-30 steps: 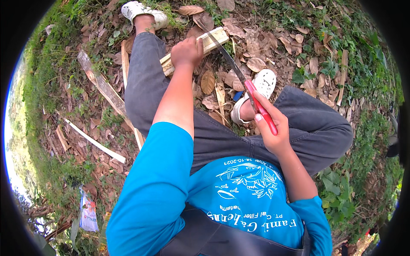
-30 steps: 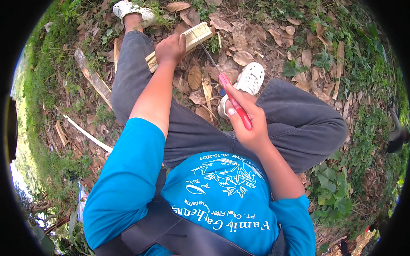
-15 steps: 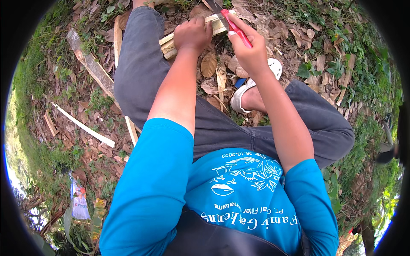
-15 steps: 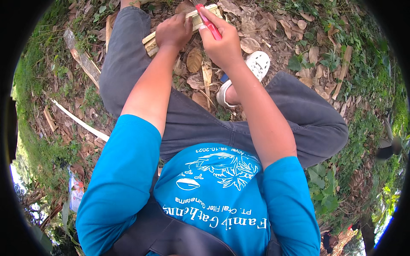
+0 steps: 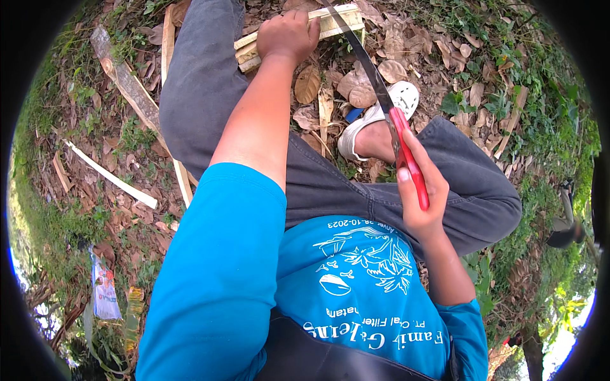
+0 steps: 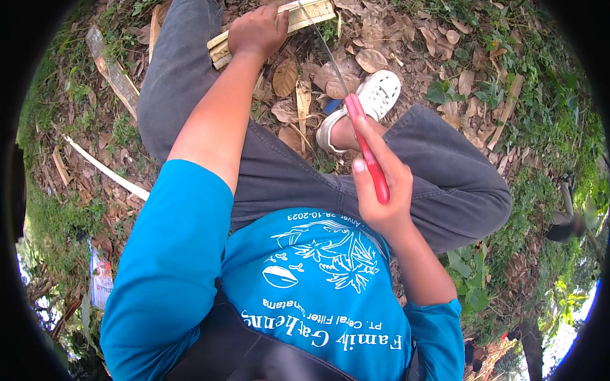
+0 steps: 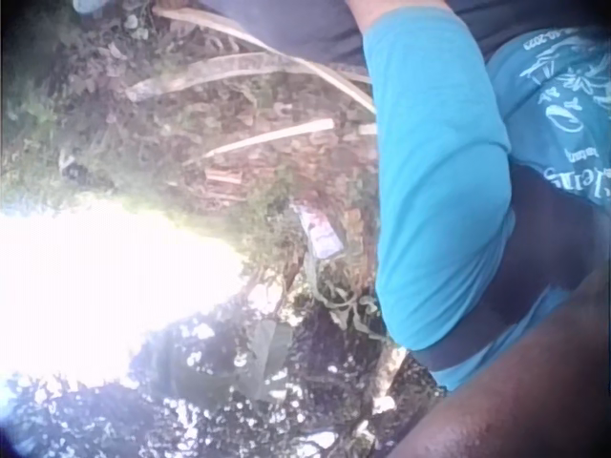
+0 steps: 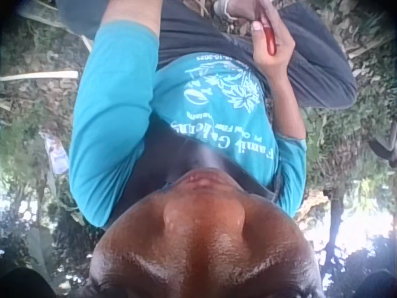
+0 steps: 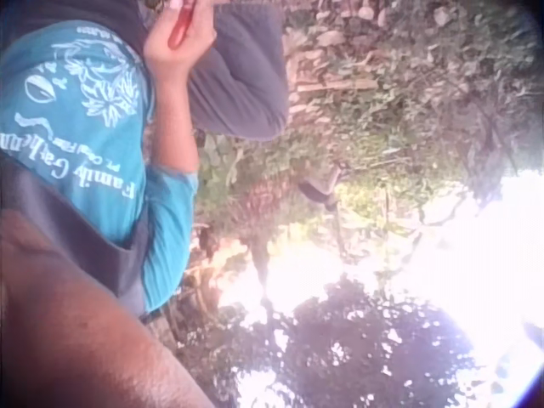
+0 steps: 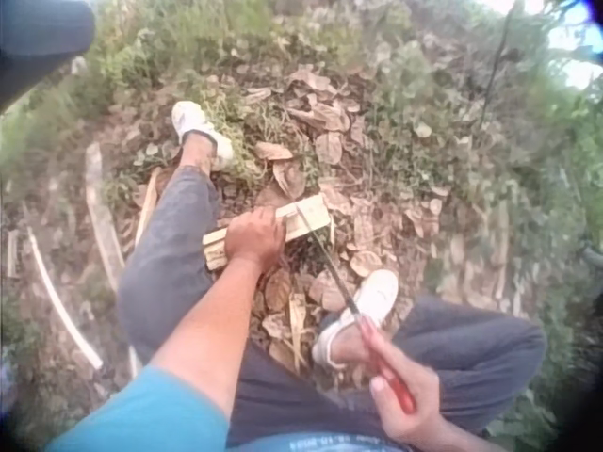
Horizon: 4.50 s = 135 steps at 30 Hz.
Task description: The person sits on the ground and uses a red-handled knife to cut a rectangular piece of light-colored wood. They hold the wood steady with their left hand and make repeated slicing motions with the knife in their right hand to trim the wood. The person occasionally adjusts the wood's position to continue cutting.
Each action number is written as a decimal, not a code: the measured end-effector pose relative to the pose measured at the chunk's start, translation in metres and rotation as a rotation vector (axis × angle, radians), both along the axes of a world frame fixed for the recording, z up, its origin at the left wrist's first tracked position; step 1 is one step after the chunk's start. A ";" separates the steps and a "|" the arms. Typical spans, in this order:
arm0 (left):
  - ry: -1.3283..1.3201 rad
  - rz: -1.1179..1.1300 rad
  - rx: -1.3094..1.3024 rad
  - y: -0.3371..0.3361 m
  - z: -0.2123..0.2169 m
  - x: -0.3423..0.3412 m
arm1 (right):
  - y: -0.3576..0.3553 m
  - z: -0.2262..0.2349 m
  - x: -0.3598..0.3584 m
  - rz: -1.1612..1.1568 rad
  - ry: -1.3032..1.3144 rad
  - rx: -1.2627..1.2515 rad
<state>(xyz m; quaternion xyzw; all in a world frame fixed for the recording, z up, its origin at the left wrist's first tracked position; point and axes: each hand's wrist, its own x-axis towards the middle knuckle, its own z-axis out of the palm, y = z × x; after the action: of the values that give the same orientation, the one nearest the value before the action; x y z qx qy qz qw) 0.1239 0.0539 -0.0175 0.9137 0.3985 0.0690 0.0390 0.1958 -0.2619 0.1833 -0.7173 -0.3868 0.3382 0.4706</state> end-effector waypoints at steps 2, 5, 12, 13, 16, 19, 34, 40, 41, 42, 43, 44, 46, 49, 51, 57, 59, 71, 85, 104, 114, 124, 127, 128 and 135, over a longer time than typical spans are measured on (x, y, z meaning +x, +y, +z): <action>-0.005 0.011 0.004 0.001 -0.004 -0.001 | 0.053 -0.046 0.019 0.005 -0.042 0.077; -0.005 -0.002 -0.015 0.007 -0.001 0.009 | 0.135 -0.090 0.033 -0.088 0.158 0.170; 0.009 0.003 -0.024 0.016 -0.006 0.005 | 0.117 -0.069 0.030 -0.065 0.178 0.054; -0.008 -0.006 -0.023 0.018 -0.010 0.006 | 0.096 -0.061 0.028 -0.035 0.060 0.104; 0.011 0.010 -0.030 0.019 -0.004 0.006 | 0.034 -0.009 0.017 -0.017 0.056 -0.027; 0.024 0.023 -0.044 0.016 -0.002 0.005 | -0.004 0.037 0.012 -0.048 0.160 -0.168; -0.070 -0.010 0.007 0.002 -0.011 0.000 | 0.105 -0.064 0.027 -0.059 0.114 0.043; -0.117 -0.009 -0.009 0.002 0.000 0.000 | -0.005 0.033 0.013 -0.102 0.204 -0.180; -0.149 -0.016 -0.017 0.003 0.003 0.000 | -0.007 0.038 0.012 -0.096 0.203 -0.187; -0.184 -0.023 -0.019 0.007 0.006 0.001 | 0.001 0.034 0.014 -0.079 0.187 -0.162; -0.175 -0.020 -0.012 0.012 0.007 0.004 | 0.016 0.020 0.017 -0.049 0.133 -0.095; -0.165 -0.014 -0.005 0.016 0.007 0.006 | 0.031 0.007 0.020 -0.023 0.077 -0.029; -0.140 0.006 -0.021 0.005 0.001 0.002 | 0.087 -0.041 0.031 -0.003 0.076 0.017; -0.135 0.033 -0.048 0.013 0.000 0.012 | 0.134 -0.065 0.035 -0.076 0.220 0.045; -0.030 0.066 -0.172 0.026 0.014 0.011 | 0.148 -0.077 0.033 -0.090 0.275 0.073; -0.051 0.032 -0.101 0.006 0.047 0.010 | 0.128 -0.085 0.039 -0.026 0.198 0.127; -0.005 -0.060 -0.006 0.009 0.031 0.006 | 0.126 -0.089 0.044 -0.003 0.203 0.147; 0.070 -0.126 0.043 0.015 -0.003 -0.001 | 0.054 -0.018 0.036 0.033 0.079 0.026; -0.094 -0.168 0.113 -0.005 -0.016 0.002 | 0.203 -0.126 0.057 -0.049 0.135 0.186; 0.004 -0.116 0.034 0.010 0.004 0.008 | 0.149 -0.094 0.060 0.015 0.166 0.157; -0.105 -0.137 0.174 0.017 -0.001 0.002 | 0.144 -0.095 0.060 0.026 0.236 0.133; 0.109 -0.147 0.131 0.007 0.007 -0.003 | 0.114 -0.102 0.042 0.014 0.177 0.216; 0.143 -0.093 0.082 0.013 0.014 0.000 | 0.125 -0.096 0.037 -0.033 0.249 0.230; 0.160 -0.098 0.048 0.017 0.017 -0.001 | 0.129 -0.093 0.033 -0.051 0.265 0.242; 0.116 -0.151 0.094 0.028 -0.003 0.001 | 0.096 -0.071 -0.003 -0.152 0.210 0.203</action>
<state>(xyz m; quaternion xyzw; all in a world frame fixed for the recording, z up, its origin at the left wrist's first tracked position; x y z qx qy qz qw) 0.1249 0.0815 -0.0200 0.9444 0.3265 0.0314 -0.0218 0.1931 -0.1661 0.1127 -0.6539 -0.3123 0.3342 0.6027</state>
